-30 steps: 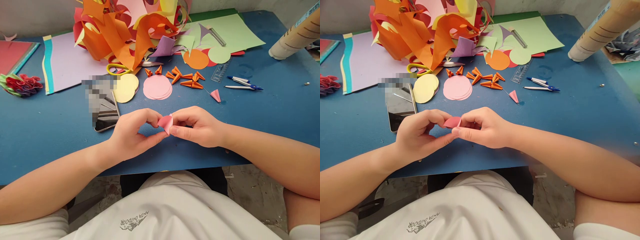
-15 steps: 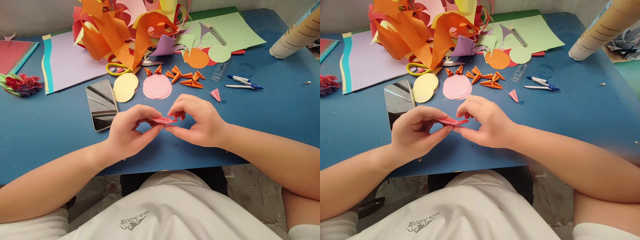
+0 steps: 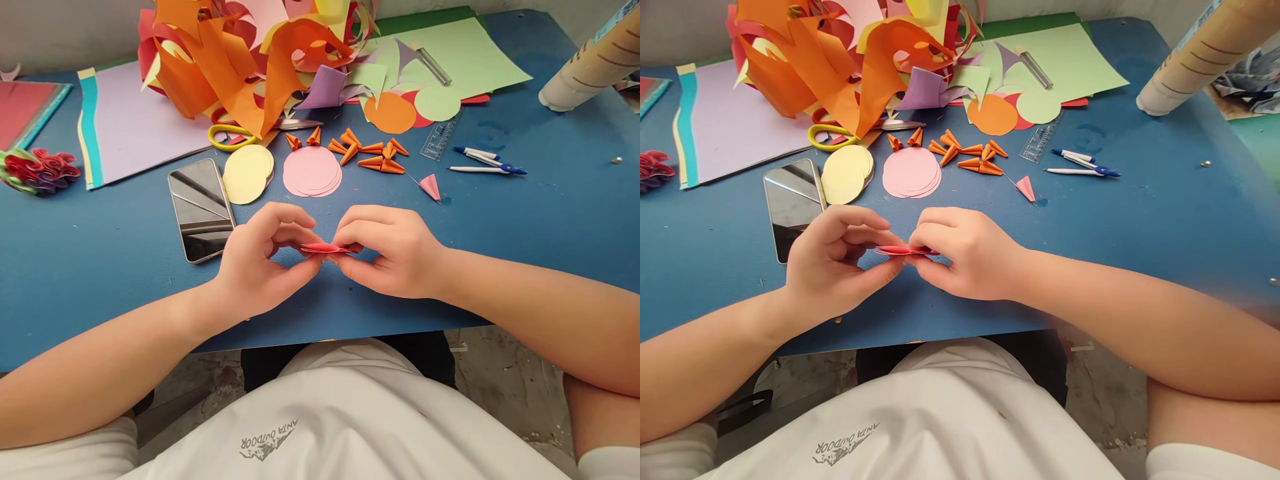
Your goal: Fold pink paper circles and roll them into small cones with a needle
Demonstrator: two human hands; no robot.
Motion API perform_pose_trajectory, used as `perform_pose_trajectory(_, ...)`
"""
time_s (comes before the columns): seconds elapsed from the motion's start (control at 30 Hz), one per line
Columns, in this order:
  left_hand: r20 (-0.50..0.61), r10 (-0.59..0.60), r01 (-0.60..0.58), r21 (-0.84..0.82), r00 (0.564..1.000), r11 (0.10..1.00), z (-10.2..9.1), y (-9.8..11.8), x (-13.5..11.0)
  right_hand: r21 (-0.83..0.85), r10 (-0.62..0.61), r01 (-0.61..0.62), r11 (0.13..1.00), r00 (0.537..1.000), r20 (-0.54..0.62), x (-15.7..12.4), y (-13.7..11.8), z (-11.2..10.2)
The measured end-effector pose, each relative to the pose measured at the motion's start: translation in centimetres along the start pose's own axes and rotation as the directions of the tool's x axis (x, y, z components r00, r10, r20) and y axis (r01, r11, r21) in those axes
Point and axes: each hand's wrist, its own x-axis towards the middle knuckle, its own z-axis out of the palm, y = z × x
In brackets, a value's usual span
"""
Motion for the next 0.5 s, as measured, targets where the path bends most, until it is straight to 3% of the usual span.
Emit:
perform_pose_trajectory(0.23,0.073,-0.087,0.093,-0.081,0.994,0.992,0.15,0.46,0.16,0.055,0.01,-0.011,0.998,1.0,0.028,-0.06,-0.27,-0.12)
perform_pose_trajectory(0.5,0.115,-0.084,0.082,0.018,0.99,0.996,-0.13,0.33,0.14,-0.006,-0.038,0.039,0.999,0.993,0.113,0.03,-0.17,-0.64)
